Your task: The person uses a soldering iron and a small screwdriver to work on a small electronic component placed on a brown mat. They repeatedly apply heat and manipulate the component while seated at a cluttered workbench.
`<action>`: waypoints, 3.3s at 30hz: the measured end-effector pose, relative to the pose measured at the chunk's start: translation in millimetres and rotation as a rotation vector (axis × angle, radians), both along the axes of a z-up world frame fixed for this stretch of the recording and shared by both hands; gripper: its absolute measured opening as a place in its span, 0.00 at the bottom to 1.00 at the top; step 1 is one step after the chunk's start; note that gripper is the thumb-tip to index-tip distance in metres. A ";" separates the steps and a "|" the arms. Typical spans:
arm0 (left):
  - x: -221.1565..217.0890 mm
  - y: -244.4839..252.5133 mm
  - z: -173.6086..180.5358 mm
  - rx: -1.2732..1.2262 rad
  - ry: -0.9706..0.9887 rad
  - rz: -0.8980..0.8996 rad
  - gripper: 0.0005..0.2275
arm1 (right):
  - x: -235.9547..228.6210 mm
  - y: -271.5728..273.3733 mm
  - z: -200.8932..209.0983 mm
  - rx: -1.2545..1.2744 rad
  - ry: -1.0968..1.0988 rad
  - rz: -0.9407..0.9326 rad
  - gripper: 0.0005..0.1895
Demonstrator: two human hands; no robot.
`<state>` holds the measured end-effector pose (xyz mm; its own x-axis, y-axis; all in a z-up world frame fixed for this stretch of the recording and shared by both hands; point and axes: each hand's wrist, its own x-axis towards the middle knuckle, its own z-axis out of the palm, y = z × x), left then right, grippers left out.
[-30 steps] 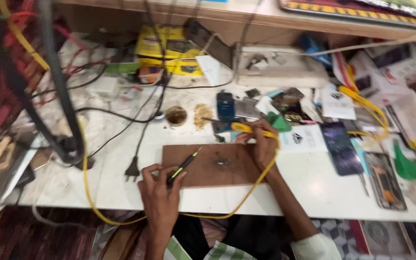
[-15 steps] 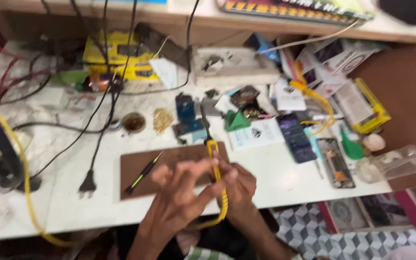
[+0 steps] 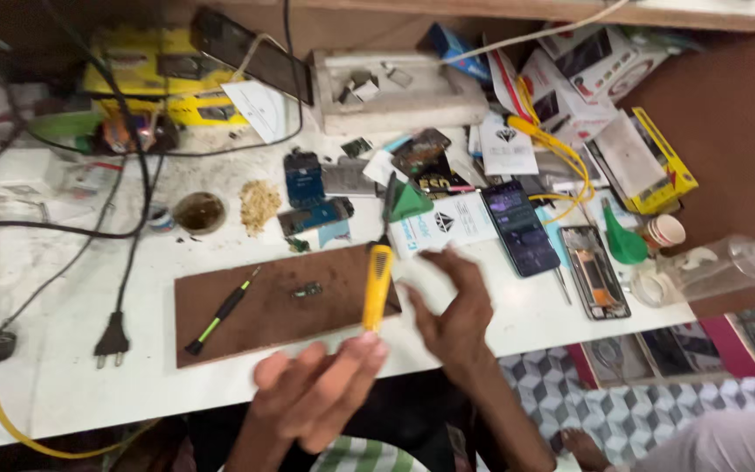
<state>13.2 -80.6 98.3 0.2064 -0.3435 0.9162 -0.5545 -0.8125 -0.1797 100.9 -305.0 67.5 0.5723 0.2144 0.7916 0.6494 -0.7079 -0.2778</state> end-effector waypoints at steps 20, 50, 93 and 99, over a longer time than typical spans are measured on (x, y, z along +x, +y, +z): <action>-40.5 57.5 -44.8 0.154 0.053 0.389 0.15 | 117.9 -123.8 -50.0 -0.398 0.394 -0.789 0.52; 28.6 -16.4 -155.1 0.214 0.010 0.378 0.18 | -74.5 -31.4 -52.5 0.174 0.486 -0.252 0.36; 4.8 50.3 -42.4 -0.285 0.647 0.672 0.19 | 93.8 118.0 -13.5 0.643 0.639 0.534 0.10; 13.8 70.6 -42.8 -0.287 0.745 0.779 0.21 | 102.9 128.1 -24.0 0.544 0.660 0.603 0.15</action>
<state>26.9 -10.0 55.5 0.8044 0.3239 0.4980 0.2335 -0.9432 0.2364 203.7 -176.9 43.5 0.8425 0.3159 0.4364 0.4570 0.0099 -0.8894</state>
